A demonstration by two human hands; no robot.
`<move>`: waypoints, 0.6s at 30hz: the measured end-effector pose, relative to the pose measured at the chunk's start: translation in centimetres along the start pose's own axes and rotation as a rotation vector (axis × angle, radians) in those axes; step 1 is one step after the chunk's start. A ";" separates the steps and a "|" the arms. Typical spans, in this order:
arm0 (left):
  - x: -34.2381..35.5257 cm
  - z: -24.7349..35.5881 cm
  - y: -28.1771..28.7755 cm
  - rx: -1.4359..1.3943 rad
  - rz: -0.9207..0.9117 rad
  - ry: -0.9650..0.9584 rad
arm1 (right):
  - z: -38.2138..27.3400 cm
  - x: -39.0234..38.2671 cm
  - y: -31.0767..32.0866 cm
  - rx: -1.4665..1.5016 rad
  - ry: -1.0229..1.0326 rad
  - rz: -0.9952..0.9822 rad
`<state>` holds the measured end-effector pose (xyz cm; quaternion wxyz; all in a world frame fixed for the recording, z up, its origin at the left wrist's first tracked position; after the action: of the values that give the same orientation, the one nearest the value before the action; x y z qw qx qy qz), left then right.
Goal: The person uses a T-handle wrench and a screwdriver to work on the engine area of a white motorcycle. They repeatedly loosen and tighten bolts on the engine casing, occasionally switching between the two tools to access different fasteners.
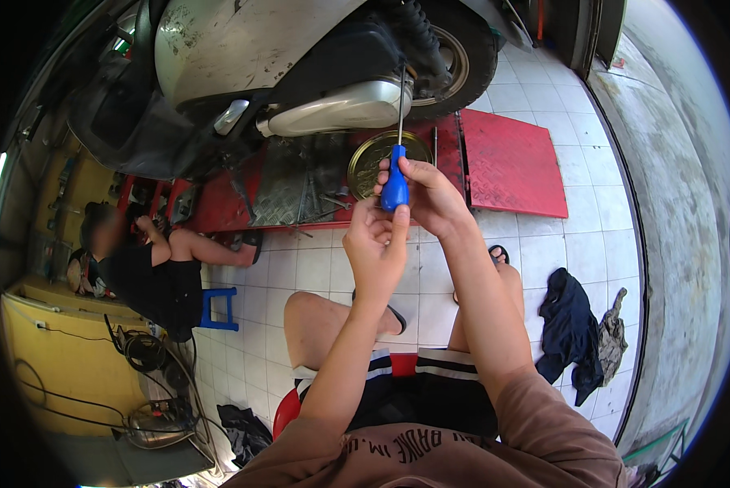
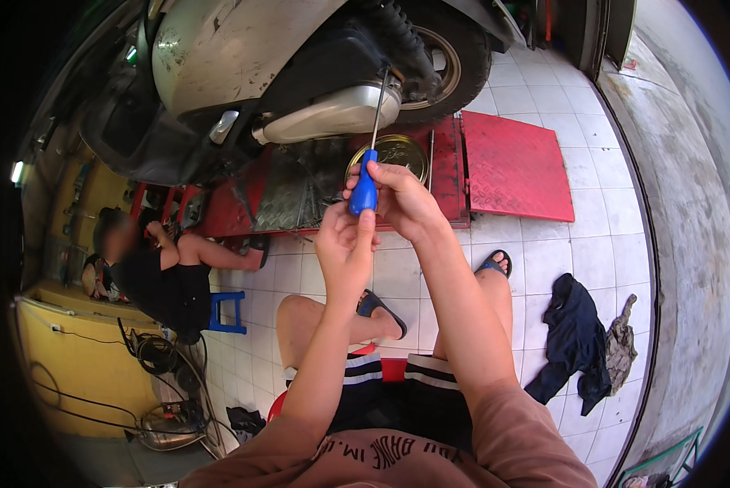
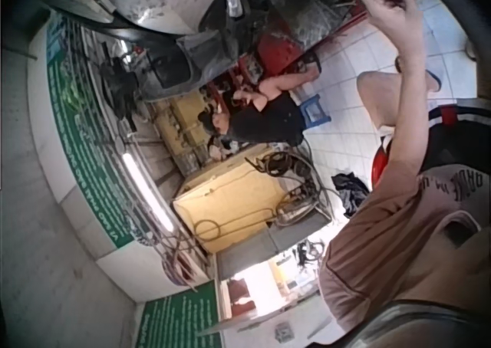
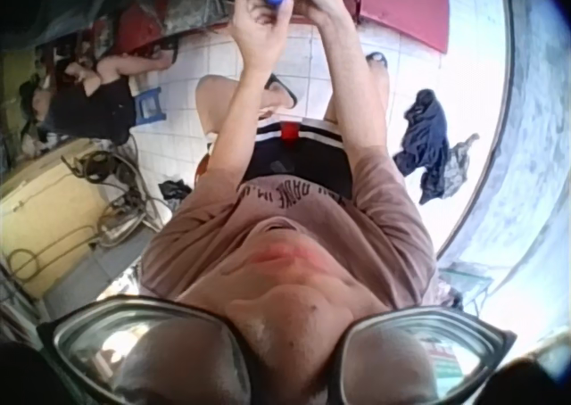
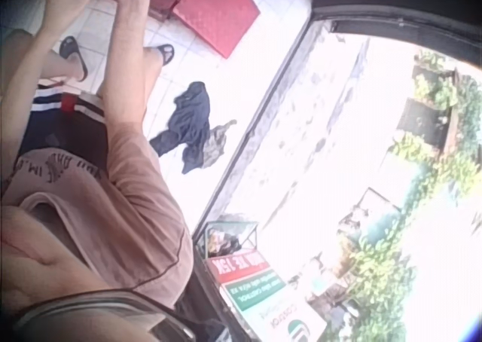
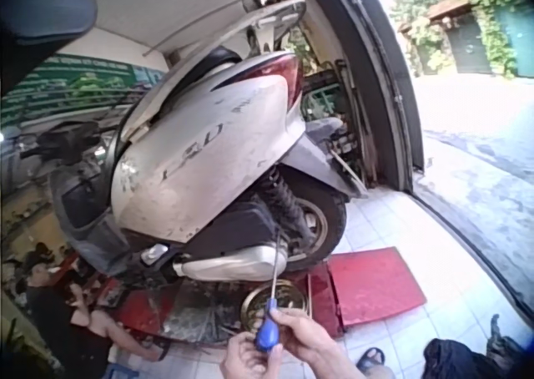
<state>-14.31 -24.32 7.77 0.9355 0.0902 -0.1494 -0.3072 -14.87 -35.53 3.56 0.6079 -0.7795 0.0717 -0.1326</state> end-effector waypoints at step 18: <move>1.3 1.5 0.6 0.387 0.047 -0.012 | -1.0 0.8 3.3 -0.140 0.087 0.106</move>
<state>-13.52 -24.74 9.57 0.9067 0.2628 -0.2134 -0.2514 -14.24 -37.55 0.68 0.5545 -0.8086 0.1484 -0.1287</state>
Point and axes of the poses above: each hand's wrist, its own x-axis towards the middle knuckle, its own y-axis out of the back of the hand, z = x × y, the point moved 7 cm from there along x, towards the middle knuckle, and after that the axes turned 10 degrees about x, right-handed, at the moved point
